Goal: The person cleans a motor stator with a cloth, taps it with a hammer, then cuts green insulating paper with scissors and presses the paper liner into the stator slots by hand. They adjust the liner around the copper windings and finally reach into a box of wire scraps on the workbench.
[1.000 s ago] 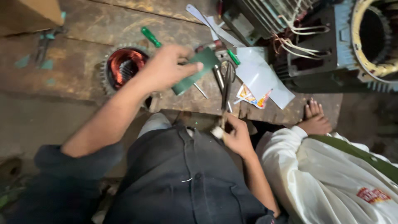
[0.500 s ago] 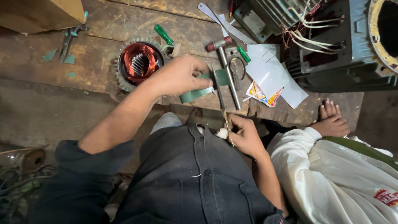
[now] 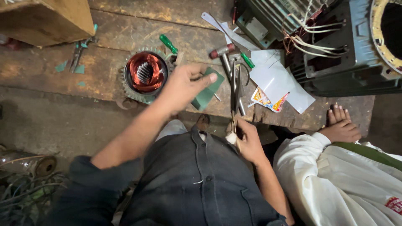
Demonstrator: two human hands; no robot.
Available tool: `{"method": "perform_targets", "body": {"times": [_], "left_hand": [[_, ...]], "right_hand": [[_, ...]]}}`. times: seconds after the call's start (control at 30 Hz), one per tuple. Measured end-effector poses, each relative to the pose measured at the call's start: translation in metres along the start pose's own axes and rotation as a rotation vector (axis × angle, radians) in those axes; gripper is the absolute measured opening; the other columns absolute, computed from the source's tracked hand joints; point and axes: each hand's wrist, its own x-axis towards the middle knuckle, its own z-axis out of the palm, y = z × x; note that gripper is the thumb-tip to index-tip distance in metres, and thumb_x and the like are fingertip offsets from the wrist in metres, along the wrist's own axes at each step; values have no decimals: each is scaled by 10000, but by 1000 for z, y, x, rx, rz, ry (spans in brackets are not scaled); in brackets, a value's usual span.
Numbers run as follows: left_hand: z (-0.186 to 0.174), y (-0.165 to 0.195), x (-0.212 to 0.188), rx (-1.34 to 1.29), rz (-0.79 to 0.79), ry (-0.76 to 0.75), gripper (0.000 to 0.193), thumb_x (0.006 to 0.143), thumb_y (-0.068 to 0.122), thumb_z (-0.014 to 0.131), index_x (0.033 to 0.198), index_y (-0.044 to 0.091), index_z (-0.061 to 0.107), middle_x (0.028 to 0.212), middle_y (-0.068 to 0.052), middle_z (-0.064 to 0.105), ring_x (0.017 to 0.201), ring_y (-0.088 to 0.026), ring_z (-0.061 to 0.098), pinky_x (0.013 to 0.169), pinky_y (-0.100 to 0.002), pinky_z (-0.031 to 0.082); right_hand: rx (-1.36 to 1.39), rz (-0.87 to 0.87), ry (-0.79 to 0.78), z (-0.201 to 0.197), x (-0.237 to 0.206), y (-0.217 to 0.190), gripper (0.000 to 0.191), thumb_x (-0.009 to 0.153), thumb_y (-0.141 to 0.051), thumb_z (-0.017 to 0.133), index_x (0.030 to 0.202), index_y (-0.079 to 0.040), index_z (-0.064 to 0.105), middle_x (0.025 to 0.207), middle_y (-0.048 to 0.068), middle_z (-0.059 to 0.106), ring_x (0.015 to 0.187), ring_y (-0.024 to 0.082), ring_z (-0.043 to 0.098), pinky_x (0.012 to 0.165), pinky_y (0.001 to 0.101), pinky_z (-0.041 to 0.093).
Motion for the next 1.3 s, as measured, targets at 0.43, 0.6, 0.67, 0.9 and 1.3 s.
{"method": "perform_targets", "body": {"times": [0.43,0.6,0.67,0.9,1.3], "left_hand": [[27,-1,-23,51,46,143,230,965,211,749,979,-15,707,660,46,468,655,-22,366,538,-256,330],[17,8,-26,156,90,75,259,950,246,747,1023,-1,725,693,2,620,668,-16,486,581,-249,446],[12,11,-27,204,70,45,272,946,272,749,1028,12,738,685,-33,652,660,-19,533,589,-253,478],[16,16,-42,575,682,145,210,863,105,770,1032,225,803,1084,0,726,1086,-225,584,1027,-379,454],[22,-18,-57,-4,144,23,648,758,397,787,1298,128,550,1175,-10,548,1076,-149,549,905,-306,475]], "right_hand": [[-153,-20,27,0,-3,-23,224,769,-135,759,827,-16,578,732,60,549,668,117,490,589,290,415],[-182,100,4,-8,-13,-9,240,753,-136,772,803,-10,573,666,41,493,615,81,401,515,299,320],[-242,77,15,-11,-16,-5,367,799,-195,846,775,-1,535,640,53,422,623,82,367,522,298,315],[347,157,-5,2,-6,-3,288,892,-315,777,921,-38,706,766,-22,678,700,69,604,633,242,483],[438,164,445,9,3,-38,166,877,-85,789,1010,-18,716,871,-9,665,759,90,596,683,254,469]]}}
